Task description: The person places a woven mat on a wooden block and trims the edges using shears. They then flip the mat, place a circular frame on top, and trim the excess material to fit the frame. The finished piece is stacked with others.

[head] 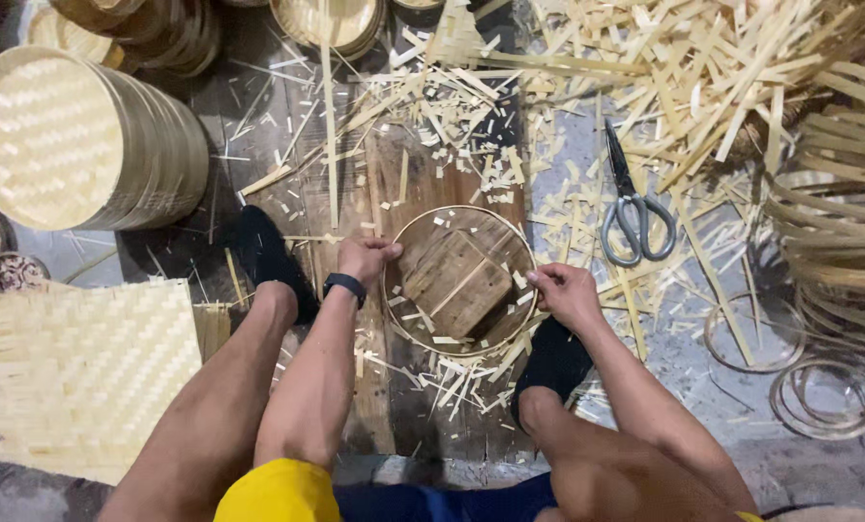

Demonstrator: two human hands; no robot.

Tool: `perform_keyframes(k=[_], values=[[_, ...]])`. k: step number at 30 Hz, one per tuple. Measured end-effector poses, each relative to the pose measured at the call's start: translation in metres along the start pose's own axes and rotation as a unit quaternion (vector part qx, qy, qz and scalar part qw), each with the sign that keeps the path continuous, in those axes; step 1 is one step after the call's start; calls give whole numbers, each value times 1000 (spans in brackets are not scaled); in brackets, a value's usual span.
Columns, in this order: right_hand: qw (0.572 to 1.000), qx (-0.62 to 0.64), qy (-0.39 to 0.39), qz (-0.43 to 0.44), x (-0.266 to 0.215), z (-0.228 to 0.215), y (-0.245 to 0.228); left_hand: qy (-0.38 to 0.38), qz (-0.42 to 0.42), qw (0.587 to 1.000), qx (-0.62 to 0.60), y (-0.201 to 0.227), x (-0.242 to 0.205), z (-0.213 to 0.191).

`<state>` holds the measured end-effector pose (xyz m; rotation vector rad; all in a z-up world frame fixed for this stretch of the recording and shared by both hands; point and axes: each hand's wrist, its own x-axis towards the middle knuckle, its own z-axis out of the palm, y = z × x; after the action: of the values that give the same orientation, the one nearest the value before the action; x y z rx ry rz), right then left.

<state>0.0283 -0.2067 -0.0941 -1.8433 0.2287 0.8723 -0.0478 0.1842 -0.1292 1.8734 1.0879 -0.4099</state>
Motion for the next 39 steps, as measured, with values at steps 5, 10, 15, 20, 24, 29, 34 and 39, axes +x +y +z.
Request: perform_keyframes(k=[5,10,15,20,24,29,34,39], values=[[999,1,45,-1,-6,7,-3,7,-25,1000,-16,10,2,0],[997,-31,66,-13,-7,7,-16,80,17,997,-8,2,-13,7],[997,64,-19,50,-5,0,-13,121,-36,988,-89,-84,-65,39],[991,97,-26,87,-2,8,4,35,-200,912,-357,-100,-81,43],[990,112,-14,86,-2,12,3,46,-203,902,-378,-76,-79,42],[989,138,-8,52,-16,2,-25,8,-149,873,-464,-32,-107,27],[980,160,-67,94,-19,1,-43,-129,-186,814,-535,-17,-135,49],[984,134,-7,117,-5,21,-18,-93,-128,844,-512,-55,-122,99]])
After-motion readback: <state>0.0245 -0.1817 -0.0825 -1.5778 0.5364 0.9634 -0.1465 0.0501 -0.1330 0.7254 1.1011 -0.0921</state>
